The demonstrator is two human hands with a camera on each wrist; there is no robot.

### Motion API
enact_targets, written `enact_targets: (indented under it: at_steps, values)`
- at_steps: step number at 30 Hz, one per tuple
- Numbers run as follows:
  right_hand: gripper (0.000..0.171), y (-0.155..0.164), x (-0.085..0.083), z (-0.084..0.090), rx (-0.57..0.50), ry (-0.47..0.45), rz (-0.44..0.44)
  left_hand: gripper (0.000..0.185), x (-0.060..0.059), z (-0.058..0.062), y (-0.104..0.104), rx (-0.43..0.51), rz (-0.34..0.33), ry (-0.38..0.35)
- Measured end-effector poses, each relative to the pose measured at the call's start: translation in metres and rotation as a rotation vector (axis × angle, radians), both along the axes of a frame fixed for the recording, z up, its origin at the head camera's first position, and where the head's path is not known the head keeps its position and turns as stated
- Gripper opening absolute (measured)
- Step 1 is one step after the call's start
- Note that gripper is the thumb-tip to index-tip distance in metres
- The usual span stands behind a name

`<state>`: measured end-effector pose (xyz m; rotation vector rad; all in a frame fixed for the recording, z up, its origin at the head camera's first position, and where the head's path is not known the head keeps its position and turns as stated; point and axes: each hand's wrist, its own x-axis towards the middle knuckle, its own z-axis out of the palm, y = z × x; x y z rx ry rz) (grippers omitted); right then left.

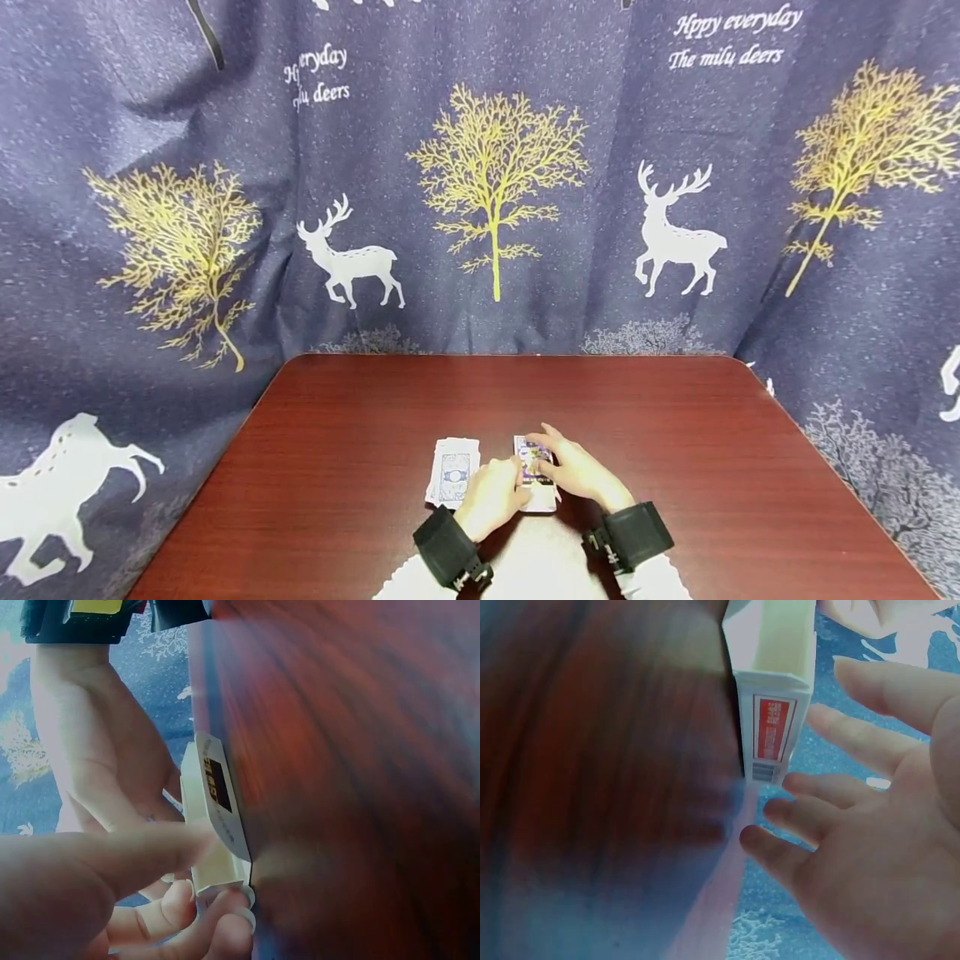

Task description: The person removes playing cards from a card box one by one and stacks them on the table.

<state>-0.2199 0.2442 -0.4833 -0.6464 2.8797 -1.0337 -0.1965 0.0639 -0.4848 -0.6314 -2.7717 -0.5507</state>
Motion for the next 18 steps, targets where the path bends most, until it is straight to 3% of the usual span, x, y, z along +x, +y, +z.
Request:
enact_targets:
  at_steps: [5,9,14,16,18]
  values:
    - [0.045,0.000,0.004,0.001,-0.003,-0.017,0.003,0.016,0.006,0.002,0.001,-0.017,0.024,-0.009]
    - [0.046,0.001,0.004,0.007,-0.019,-0.033,0.008,0.028,0.008,0.014,-0.003,-0.018,0.004,-0.037]
    - [0.044,0.007,-0.005,0.031,0.025,0.043,0.033,0.030,-0.005,0.055,-0.028,0.098,-0.103,-0.121]
    - [0.044,0.009,-0.013,0.049,0.059,0.066,0.061,0.028,-0.020,0.077,-0.042,0.128,-0.126,-0.138]
    - [0.044,0.009,-0.026,0.071,0.105,0.064,0.088,0.031,-0.041,0.101,-0.053,0.074,-0.101,-0.114]
